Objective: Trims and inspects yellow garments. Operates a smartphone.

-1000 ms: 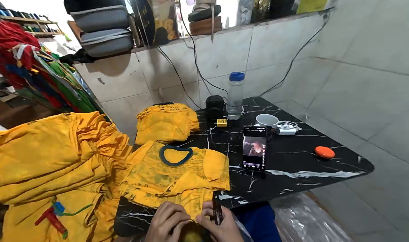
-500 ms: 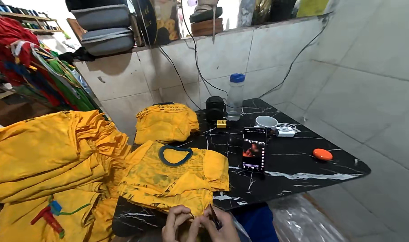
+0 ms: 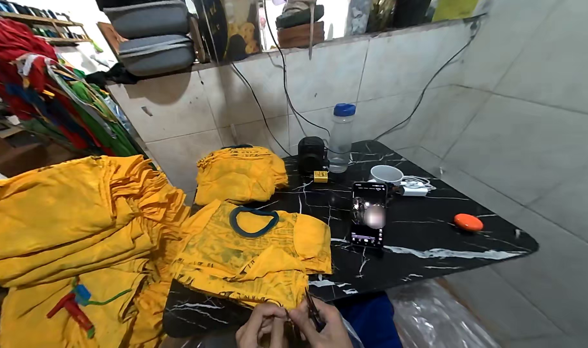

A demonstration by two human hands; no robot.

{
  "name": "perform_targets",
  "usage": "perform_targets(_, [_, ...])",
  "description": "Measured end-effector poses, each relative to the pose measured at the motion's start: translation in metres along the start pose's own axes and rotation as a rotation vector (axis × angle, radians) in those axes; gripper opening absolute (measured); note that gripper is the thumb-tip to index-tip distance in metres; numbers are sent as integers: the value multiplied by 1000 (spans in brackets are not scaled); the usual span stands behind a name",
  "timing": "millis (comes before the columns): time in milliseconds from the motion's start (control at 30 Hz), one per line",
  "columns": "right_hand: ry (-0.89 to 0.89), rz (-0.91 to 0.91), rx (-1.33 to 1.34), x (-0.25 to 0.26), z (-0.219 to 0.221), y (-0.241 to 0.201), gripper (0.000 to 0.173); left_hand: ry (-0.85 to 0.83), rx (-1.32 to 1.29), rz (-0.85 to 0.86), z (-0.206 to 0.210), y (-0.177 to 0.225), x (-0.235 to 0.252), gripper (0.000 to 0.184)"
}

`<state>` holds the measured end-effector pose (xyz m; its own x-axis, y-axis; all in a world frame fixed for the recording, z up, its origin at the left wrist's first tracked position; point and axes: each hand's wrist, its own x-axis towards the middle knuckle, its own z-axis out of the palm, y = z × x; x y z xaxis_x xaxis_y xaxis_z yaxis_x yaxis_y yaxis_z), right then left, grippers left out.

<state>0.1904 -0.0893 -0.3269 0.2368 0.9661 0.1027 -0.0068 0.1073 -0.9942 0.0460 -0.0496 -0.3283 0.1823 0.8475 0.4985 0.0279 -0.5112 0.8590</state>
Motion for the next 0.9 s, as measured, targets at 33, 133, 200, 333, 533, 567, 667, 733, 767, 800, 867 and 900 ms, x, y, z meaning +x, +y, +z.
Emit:
perform_targets(33, [-20, -16, -5, -1, -1, 0, 15, 7, -5, -7, -1, 1, 1, 13])
perform_targets(133, [-73, -74, -59, 1, -3, 2, 18, 6, -11, -13, -1, 3, 3, 16])
perform_targets(200, [-82, -94, -92, 3, -3, 4, 24, -3, -12, -7, 1, 4, 3, 14])
perform_targets(333, [-16, -39, -52, 2, 1, 4, 21, -30, -12, 19, 2, 2, 2, 15])
perform_targets(533, [-44, -104, -27, -5, 3, 2, 17, -7, 2, 38, -3, 0, 11, 13])
perform_targets(567, [-58, -105, -44, -5, 2, 2, 19, -5, -5, 45, -2, -1, 11, 13])
perform_targets(667, [-70, -98, -133, -2, -2, 5, 26, -14, -13, 57, 1, -4, 7, 16])
perform_targets(733, [-45, -88, -192, -1, -3, 6, 30, -27, 5, 70, 3, -5, 4, 17])
perform_targets(767, [-30, -83, -202, 0, -3, 7, 29, -37, 20, 76, 3, -6, 3, 17])
perform_targets(800, [-15, -80, -202, 0, -3, 7, 27, -49, 33, 80, 3, -6, 2, 17])
perform_targets(867, [-2, -62, -156, 0, -2, 5, 21, -62, 51, 88, 2, -8, 2, 16])
perform_targets(900, [-3, -49, -117, 0, -2, 4, 18, -71, 56, 91, 1, -7, 3, 15])
